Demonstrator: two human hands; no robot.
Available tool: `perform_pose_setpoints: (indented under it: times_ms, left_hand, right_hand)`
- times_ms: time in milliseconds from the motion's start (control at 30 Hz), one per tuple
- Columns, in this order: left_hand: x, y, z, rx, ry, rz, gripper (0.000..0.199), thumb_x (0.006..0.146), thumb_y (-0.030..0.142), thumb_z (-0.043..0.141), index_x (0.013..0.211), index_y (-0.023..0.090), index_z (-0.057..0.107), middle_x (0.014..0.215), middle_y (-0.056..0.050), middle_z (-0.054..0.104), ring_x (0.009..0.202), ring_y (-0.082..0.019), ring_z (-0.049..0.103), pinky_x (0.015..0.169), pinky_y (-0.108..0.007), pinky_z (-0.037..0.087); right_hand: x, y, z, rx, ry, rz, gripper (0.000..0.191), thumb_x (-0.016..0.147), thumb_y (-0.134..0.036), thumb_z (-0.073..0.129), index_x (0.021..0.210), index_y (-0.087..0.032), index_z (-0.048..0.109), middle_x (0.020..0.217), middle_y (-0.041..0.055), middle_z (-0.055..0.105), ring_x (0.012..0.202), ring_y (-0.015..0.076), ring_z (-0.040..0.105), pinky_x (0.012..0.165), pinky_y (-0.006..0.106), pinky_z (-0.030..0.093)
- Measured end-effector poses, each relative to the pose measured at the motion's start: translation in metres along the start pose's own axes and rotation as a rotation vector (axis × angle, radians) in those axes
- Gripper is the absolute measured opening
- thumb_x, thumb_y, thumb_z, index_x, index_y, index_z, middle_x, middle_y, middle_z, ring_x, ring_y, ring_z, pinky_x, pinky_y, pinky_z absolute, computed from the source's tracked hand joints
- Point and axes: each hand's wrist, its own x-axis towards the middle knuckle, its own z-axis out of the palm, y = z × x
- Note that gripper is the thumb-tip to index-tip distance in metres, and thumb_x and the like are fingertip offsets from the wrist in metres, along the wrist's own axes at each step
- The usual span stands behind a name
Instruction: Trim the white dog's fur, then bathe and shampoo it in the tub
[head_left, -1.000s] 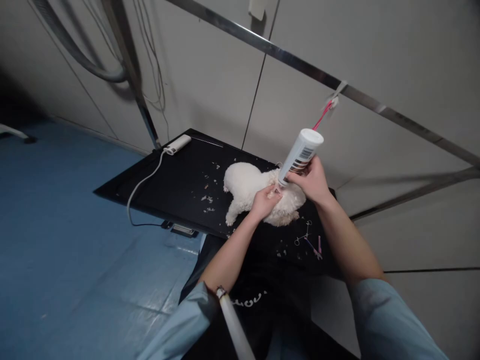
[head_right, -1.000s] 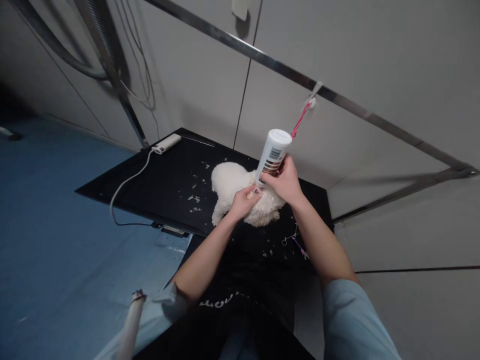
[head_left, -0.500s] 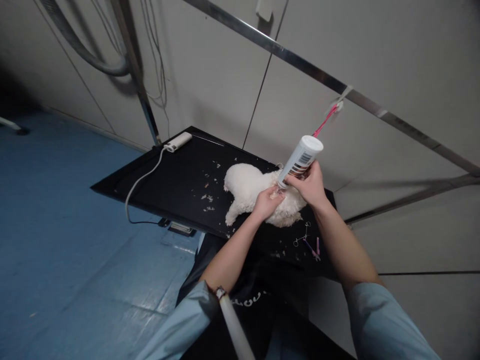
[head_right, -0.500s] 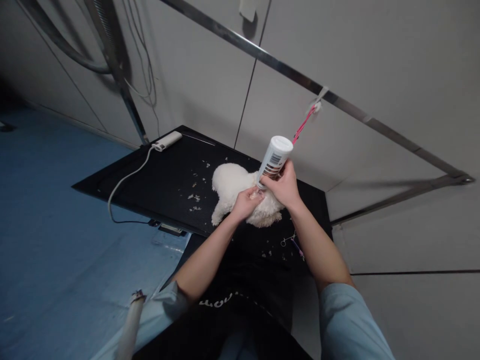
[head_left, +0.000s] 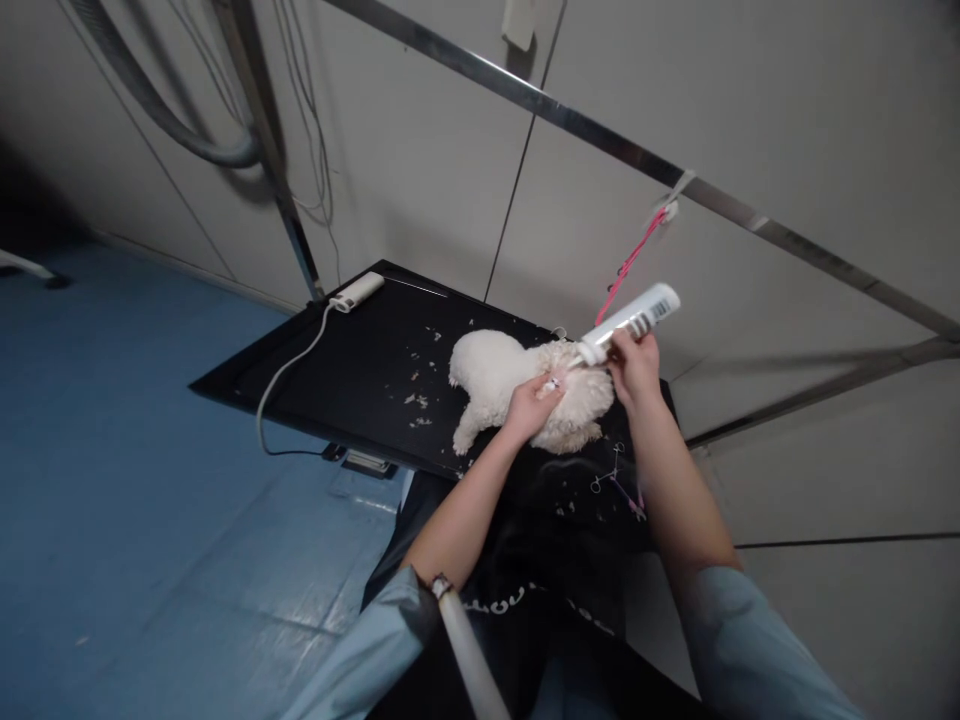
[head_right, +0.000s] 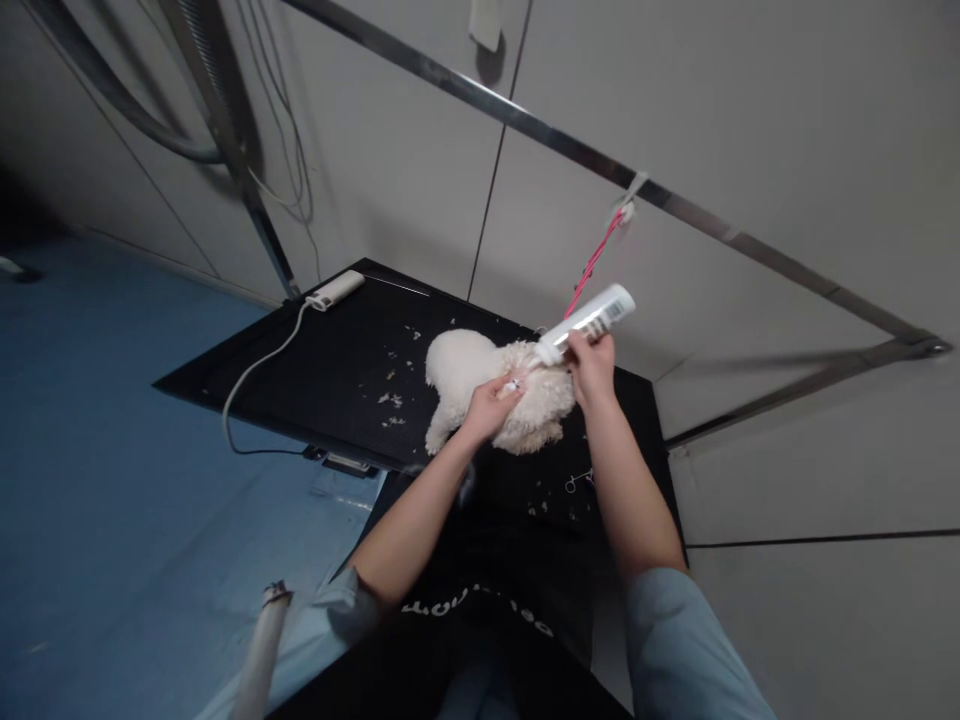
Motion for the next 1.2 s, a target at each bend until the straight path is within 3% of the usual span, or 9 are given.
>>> perform_pose_setpoints:
  times_ms: [167, 233, 300, 433, 500, 567, 700, 800, 1200]
  left_hand:
    - [0.001, -0.005, -0.008, 0.028, 0.012, 0.014, 0.031, 0.07, 0.02, 0.083, 0.1, 0.011, 0.08, 0.097, -0.009, 0.08, 0.093, -0.024, 0.073, 0.091, -0.034, 0.056]
    - [0.0, -0.006, -0.008, 0.05, 0.003, 0.035, 0.03, 0.072, 0.019, 0.081, 0.1, 0.011, 0.08, 0.098, -0.009, 0.08, 0.094, -0.025, 0.073, 0.091, -0.035, 0.057]
    - [0.0, -0.008, -0.006, 0.079, -0.001, 0.071, 0.029, 0.074, 0.02, 0.079, 0.103, 0.012, 0.08, 0.101, -0.009, 0.08, 0.097, -0.025, 0.073, 0.095, -0.037, 0.056]
    - [-0.006, -0.011, -0.008, 0.142, -0.015, 0.148, 0.032, 0.078, 0.021, 0.075, 0.109, 0.013, 0.077, 0.111, -0.01, 0.078, 0.108, -0.026, 0.071, 0.104, -0.041, 0.052]
    - [-0.011, -0.01, -0.021, 0.182, -0.041, 0.184, 0.035, 0.08, 0.021, 0.073, 0.114, 0.014, 0.075, 0.116, -0.01, 0.076, 0.112, -0.026, 0.069, 0.106, -0.04, 0.05]
    - [-0.016, -0.005, -0.04, 0.284, -0.033, 0.202, 0.039, 0.079, 0.02, 0.073, 0.117, 0.014, 0.074, 0.115, -0.011, 0.075, 0.109, -0.024, 0.069, 0.103, -0.04, 0.051]
    - [-0.024, 0.02, -0.066, 0.582, 0.091, 0.338, 0.02, 0.085, 0.023, 0.067, 0.101, 0.017, 0.077, 0.1, -0.009, 0.073, 0.096, -0.022, 0.067, 0.086, -0.034, 0.054]
    - [-0.025, 0.036, -0.056, 0.765, -0.001, 0.409, 0.015, 0.088, 0.026, 0.065, 0.082, 0.019, 0.076, 0.089, -0.008, 0.071, 0.091, -0.021, 0.065, 0.083, -0.032, 0.052]
    - [-0.014, 0.038, -0.046, 0.922, -0.09, 0.049, 0.022, 0.081, 0.025, 0.062, 0.062, 0.017, 0.069, 0.057, 0.0, 0.06, 0.058, -0.015, 0.051, 0.062, -0.027, 0.037]
  right_hand:
    - [-0.023, 0.061, -0.051, -0.222, 0.21, 0.49, 0.031, 0.074, -0.039, 0.076, 0.087, -0.016, 0.06, 0.086, 0.0107, 0.072, 0.095, 0.028, 0.071, 0.083, 0.044, 0.061]
    - [-0.035, 0.066, -0.06, -0.336, 0.223, 0.467, 0.036, 0.073, -0.038, 0.076, 0.095, -0.012, 0.066, 0.104, 0.0189, 0.073, 0.114, 0.0333, 0.067, 0.097, 0.052, 0.056]
    - [-0.04, 0.054, -0.056, -0.462, 0.218, 0.209, 0.042, 0.08, -0.042, 0.069, 0.109, -0.012, 0.068, 0.126, 0.0213, 0.068, 0.13, 0.0323, 0.058, 0.112, 0.053, 0.045]
    - [-0.038, 0.016, -0.013, -0.746, -0.335, -0.353, 0.042, 0.089, -0.043, 0.06, 0.124, -0.023, 0.072, 0.147, 0.0126, 0.058, 0.141, 0.03, 0.049, 0.121, 0.055, 0.033]
    - [-0.043, 0.007, 0.009, -0.887, -0.623, -0.342, 0.044, 0.081, -0.042, 0.072, 0.122, -0.025, 0.074, 0.149, 0.0123, 0.056, 0.143, 0.0335, 0.046, 0.12, 0.056, 0.033]
    - [-0.053, 0.008, 0.021, -0.986, -0.722, -0.235, 0.054, 0.074, -0.039, 0.079, 0.125, -0.022, 0.073, 0.149, 0.015, 0.055, 0.142, 0.0359, 0.047, 0.118, 0.054, 0.036]
    - [-0.079, 0.022, 0.018, -1.013, -0.622, -0.119, 0.072, 0.07, -0.034, 0.08, 0.138, -0.019, 0.063, 0.145, 0.0164, 0.055, 0.133, 0.0344, 0.054, 0.114, 0.049, 0.041]
    - [-0.095, 0.028, 0.014, -1.029, -0.575, -0.123, 0.075, 0.072, -0.032, 0.077, 0.143, -0.019, 0.058, 0.143, 0.0156, 0.055, 0.132, 0.0335, 0.053, 0.113, 0.047, 0.042]
    - [-0.129, 0.035, 0.024, -1.143, -0.457, -0.111, 0.066, 0.079, -0.024, 0.067, 0.144, -0.019, 0.056, 0.143, 0.0165, 0.052, 0.13, 0.0365, 0.049, 0.107, 0.047, 0.044]
